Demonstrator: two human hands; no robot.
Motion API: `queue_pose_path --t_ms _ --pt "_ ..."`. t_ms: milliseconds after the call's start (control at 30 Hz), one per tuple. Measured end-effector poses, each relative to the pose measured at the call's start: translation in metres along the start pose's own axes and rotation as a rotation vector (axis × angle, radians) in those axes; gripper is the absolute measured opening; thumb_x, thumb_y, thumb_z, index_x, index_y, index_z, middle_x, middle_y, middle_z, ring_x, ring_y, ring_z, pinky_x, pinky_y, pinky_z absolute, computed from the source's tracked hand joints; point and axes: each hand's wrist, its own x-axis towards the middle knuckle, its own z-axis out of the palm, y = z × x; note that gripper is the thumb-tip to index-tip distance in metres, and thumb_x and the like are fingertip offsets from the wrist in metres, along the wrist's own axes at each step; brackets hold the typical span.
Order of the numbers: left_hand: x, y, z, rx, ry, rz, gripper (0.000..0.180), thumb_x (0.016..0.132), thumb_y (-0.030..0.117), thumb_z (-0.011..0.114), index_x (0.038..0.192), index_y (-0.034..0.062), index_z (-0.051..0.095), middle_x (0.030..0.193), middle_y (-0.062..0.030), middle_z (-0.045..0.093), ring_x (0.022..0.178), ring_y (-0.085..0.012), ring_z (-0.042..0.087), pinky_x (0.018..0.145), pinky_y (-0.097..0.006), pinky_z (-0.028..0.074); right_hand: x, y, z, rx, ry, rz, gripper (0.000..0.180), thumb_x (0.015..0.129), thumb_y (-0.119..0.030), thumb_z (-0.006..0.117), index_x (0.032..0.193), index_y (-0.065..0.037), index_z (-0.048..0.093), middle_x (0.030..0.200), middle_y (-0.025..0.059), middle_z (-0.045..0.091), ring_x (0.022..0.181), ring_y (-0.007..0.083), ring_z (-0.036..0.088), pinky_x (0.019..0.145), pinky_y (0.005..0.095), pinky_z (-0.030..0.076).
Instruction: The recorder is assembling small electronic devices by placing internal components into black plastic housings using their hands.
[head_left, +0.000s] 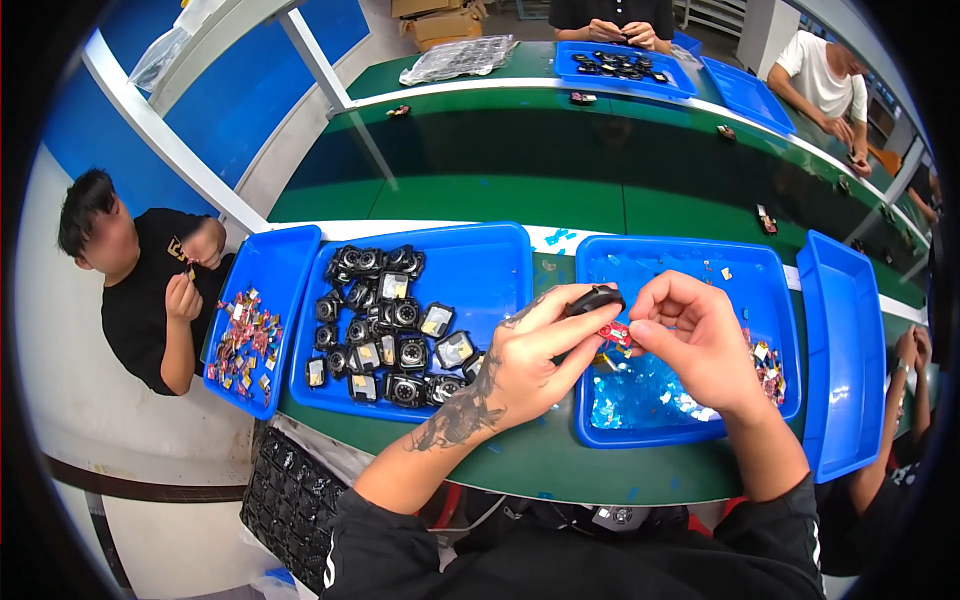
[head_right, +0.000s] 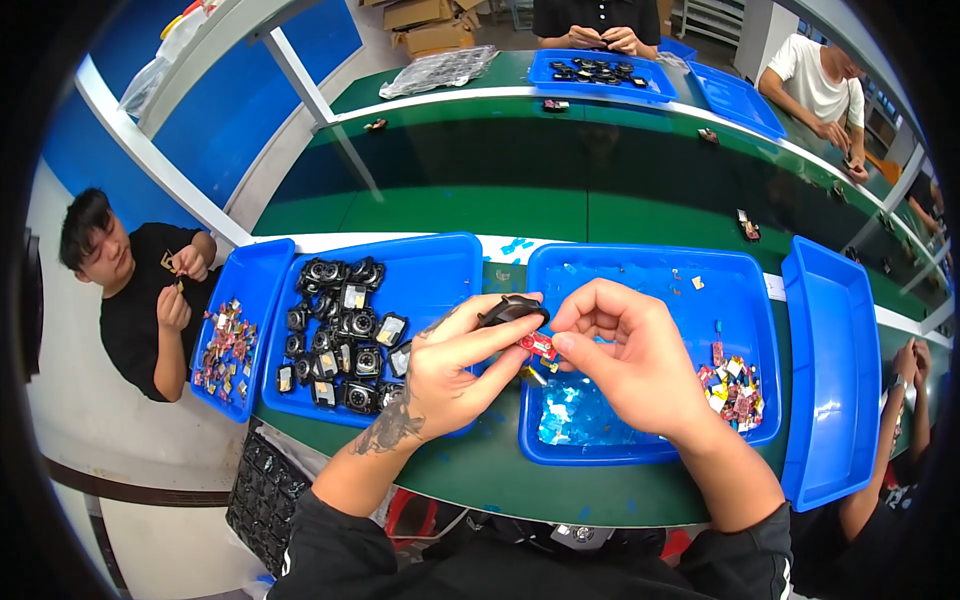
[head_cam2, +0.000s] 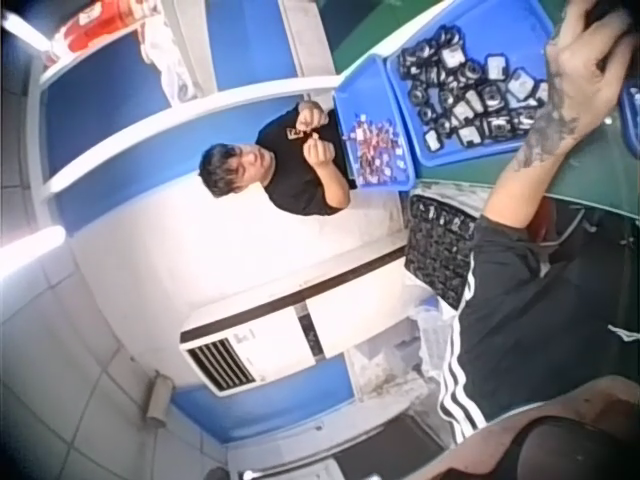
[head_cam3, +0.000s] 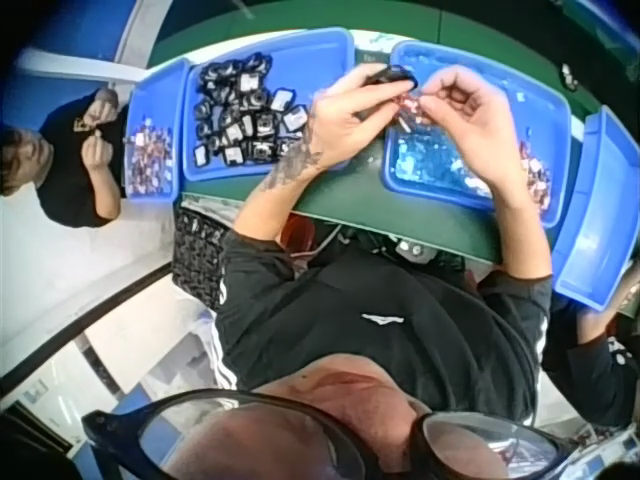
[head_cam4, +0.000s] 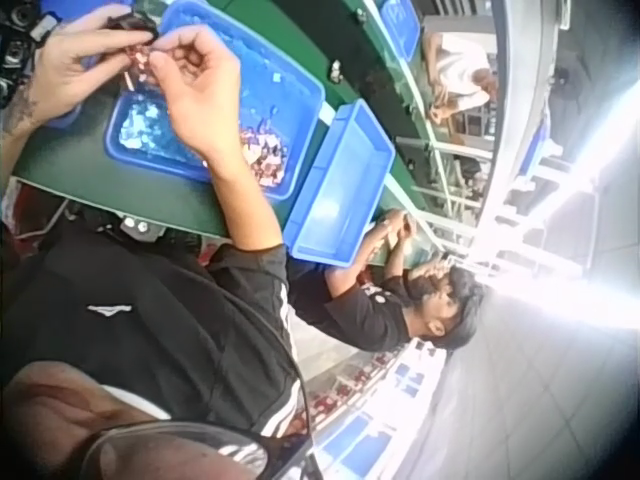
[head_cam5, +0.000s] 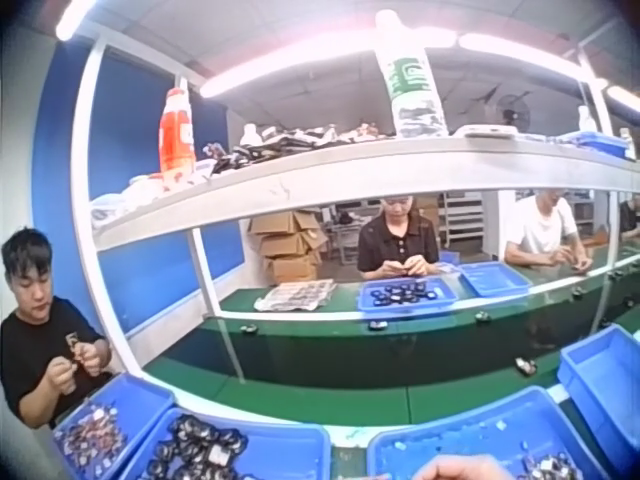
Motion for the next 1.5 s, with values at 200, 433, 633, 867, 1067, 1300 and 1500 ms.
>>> queue_pose_path --t_ms 200,433,633,867,1067,1300,1500 --pt "-0.001 -0.001 0.006 0.129 0.108 0.085 0.028 0.075 -0.007 0.069 0.102 0.0011 0.069 0.108 -0.0145 0.066 0.092 -0.0249 0.068 0.074 -0.030 0.057 -0.008 -0.008 0.012 -0.346 0.112 -0.132 0.009 0.084 -0.004 0.067 0.091 0.000 0.061 0.085 0.0054 0.064 0.081 0.0110 0.064 0.068 0.0245 0.053" --pt "-0.004 -0.004 0.011 0.286 0.119 0.214 0.022 0.074 -0.004 0.072 0.096 -0.0009 0.070 0.106 -0.0130 0.066 0.085 -0.0230 0.069 0.068 -0.028 0.057 -0.006 -0.006 0.013 -0.619 0.162 -0.222 0.009 0.085 -0.005 0.065 0.087 0.003 0.061 0.078 0.0113 0.066 0.071 0.0193 0.067 0.062 0.0279 0.053" --pt "-0.006 -0.003 0.015 0.217 0.130 0.114 0.020 0.076 -0.003 0.072 0.096 -0.0013 0.070 0.102 -0.0143 0.067 0.082 -0.0220 0.069 0.068 -0.028 0.057 -0.007 -0.005 0.012 -0.623 0.165 -0.185 0.005 0.091 -0.003 0.056 0.091 0.002 0.056 0.085 0.0112 0.062 0.078 0.0169 0.062 0.063 0.0291 0.051" --pt "-0.003 -0.002 0.012 -1.012 -0.105 -0.776 0.023 0.092 0.010 0.061 0.107 -0.0078 0.064 0.100 -0.0152 0.067 0.086 -0.0244 0.069 0.073 -0.029 0.060 -0.012 0.006 0.011 -0.199 0.130 -0.134 0.007 0.093 -0.004 0.054 0.095 0.002 0.052 0.090 0.0053 0.054 0.079 0.0094 0.053 0.065 0.0251 0.049" --pt "-0.008 -0.003 0.017 -0.956 -0.020 -0.684 0.026 0.088 0.006 0.065 0.110 -0.0085 0.063 0.101 -0.0137 0.066 0.088 -0.0165 0.067 0.079 -0.025 0.056 -0.016 -0.007 0.019 -0.368 0.191 -0.138 0.017 0.085 0.000 0.064 0.099 -0.001 0.054 0.090 0.0036 0.058 0.081 0.0073 0.057 0.064 0.0197 0.046" --pt "-0.010 -0.002 0.014 -0.872 0.000 -0.516 0.034 0.088 -0.003 0.061 0.121 -0.0067 0.057 0.112 -0.0120 0.063 0.102 -0.0143 0.061 0.090 -0.026 0.050 -0.011 0.006 0.019 -0.389 0.276 -0.226 0.028 0.081 0.002 0.068 0.103 -0.003 0.051 0.084 0.0023 0.060 0.077 0.0068 0.059 0.057 0.0185 0.041" --pt "-0.005 0.005 0.011 -0.794 -0.018 -0.505 0.042 0.087 -0.007 0.060 0.127 -0.0016 0.054 0.113 -0.0127 0.062 0.104 -0.0160 0.061 0.092 -0.028 0.051 -0.009 0.004 0.020 -0.541 0.272 -0.312 0.029 0.081 0.003 0.068 0.102 -0.003 0.049 0.081 0.0039 0.060 0.070 0.0067 0.057 0.057 0.0193 0.041"
